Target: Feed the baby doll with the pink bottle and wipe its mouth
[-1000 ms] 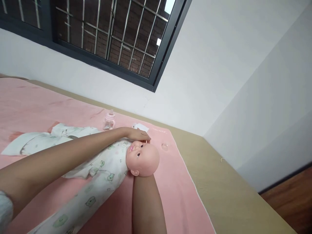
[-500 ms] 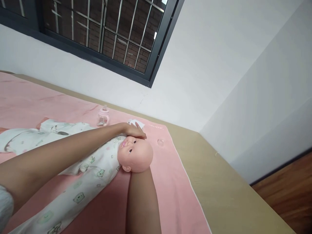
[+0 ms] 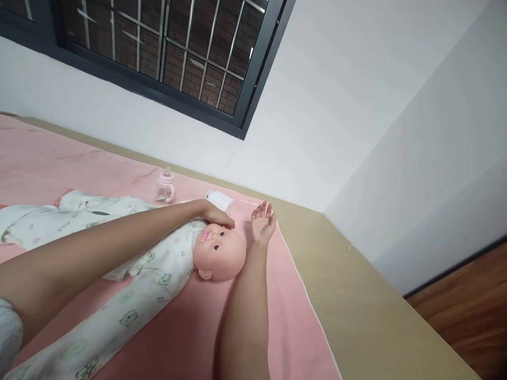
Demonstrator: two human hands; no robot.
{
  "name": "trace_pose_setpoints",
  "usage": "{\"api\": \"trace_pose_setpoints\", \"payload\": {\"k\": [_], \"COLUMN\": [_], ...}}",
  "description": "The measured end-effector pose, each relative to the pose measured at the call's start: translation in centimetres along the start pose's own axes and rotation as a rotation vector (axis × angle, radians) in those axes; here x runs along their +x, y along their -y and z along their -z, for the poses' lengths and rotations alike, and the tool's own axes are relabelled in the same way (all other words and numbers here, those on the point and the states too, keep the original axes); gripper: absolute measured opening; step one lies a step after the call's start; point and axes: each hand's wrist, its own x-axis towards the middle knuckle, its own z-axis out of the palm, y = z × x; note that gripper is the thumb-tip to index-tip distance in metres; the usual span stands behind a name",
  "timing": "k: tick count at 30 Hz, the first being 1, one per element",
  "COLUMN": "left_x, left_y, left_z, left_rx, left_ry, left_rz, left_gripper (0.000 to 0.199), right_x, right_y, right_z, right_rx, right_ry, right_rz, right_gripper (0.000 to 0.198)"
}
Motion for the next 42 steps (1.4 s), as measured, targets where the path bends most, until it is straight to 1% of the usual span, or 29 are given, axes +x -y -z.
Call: {"api": "trace_pose_setpoints", "payload": {"k": [3, 6, 9, 12, 15, 17, 19, 21, 23, 26, 27, 29, 32, 37, 42], "left_x": [0.5, 0.6, 0.2, -1.1, -3.4, -5.2, -7.0, -8.7, -10.0, -11.4, -11.6, -12.0, -12.4, -13.3, -13.8], "left_y": [0.2, -0.1, -0.8, -1.4, -1.4, -1.0, -0.4, 0.2, 0.8, 1.5, 1.7, 2.1, 2.7, 3.2, 3.3], "left_z": [-0.2, -0.2, 0.3, 1.6, 3.2, 3.9, 4.3, 4.2, 4.0, 3.5, 3.4, 3.4, 3.6, 4.3, 4.6], "left_rx": [-0.012, -0.006, -0.003, 0.002, 0.090, 0.140, 0.126, 0.086, 0.054, 0.038, 0.036, 0.031, 0.024, -0.002, -0.010], "left_ry": [0.099, 0.115, 0.073, -0.044, -0.240, -0.368, -0.474, -0.575, -0.653, -0.714, -0.728, -0.750, -0.748, -0.761, -0.772], "left_rz": [0.068, 0.074, 0.001, -0.131, -0.244, -0.262, -0.256, -0.259, -0.255, -0.220, -0.210, -0.202, -0.212, -0.244, -0.246], "left_gripper": [0.040, 0.039, 0.039, 0.041, 0.042, 0.042, 0.041, 0.044, 0.047, 0.049, 0.048, 0.047, 0.049, 0.049, 0.044], "right_x": [0.0, -0.2, -0.4, -0.7, -0.9, -0.8, -0.6, -0.3, 0.1, 0.6, 0.8, 1.1, 1.7, 2.3, 2.2], "right_y": [-0.5, -1.6, -2.7, -3.5, -4.1, -4.5, -4.8, -5.2, -5.4, -6.0, -6.2, -6.7, -7.3, -7.4, -6.9], "right_z": [0.7, 0.6, 0.1, -0.5, -0.9, -1.0, -0.8, -0.7, -0.6, -0.8, -0.9, -1.2, -1.7, -2.1, -2.0], "right_rx": [-0.015, -0.094, -0.210, -0.295, -0.354, -0.419, -0.550, -0.736, -0.913, -1.065, -1.094, -1.133, -1.158, -1.215, -1.100], "right_ry": [-0.032, -0.006, 0.074, 0.120, 0.144, 0.153, 0.128, 0.086, 0.091, 0.146, 0.142, 0.103, 0.066, 0.115, 0.146], "right_rz": [-0.102, -0.221, -0.366, -0.449, -0.439, -0.391, -0.274, -0.120, 0.005, 0.109, 0.132, 0.133, 0.060, -0.051, -0.148], "right_gripper": [0.026, 0.027, 0.029, 0.030, 0.035, 0.039, 0.039, 0.038, 0.038, 0.035, 0.033, 0.032, 0.036, 0.040, 0.036]}}
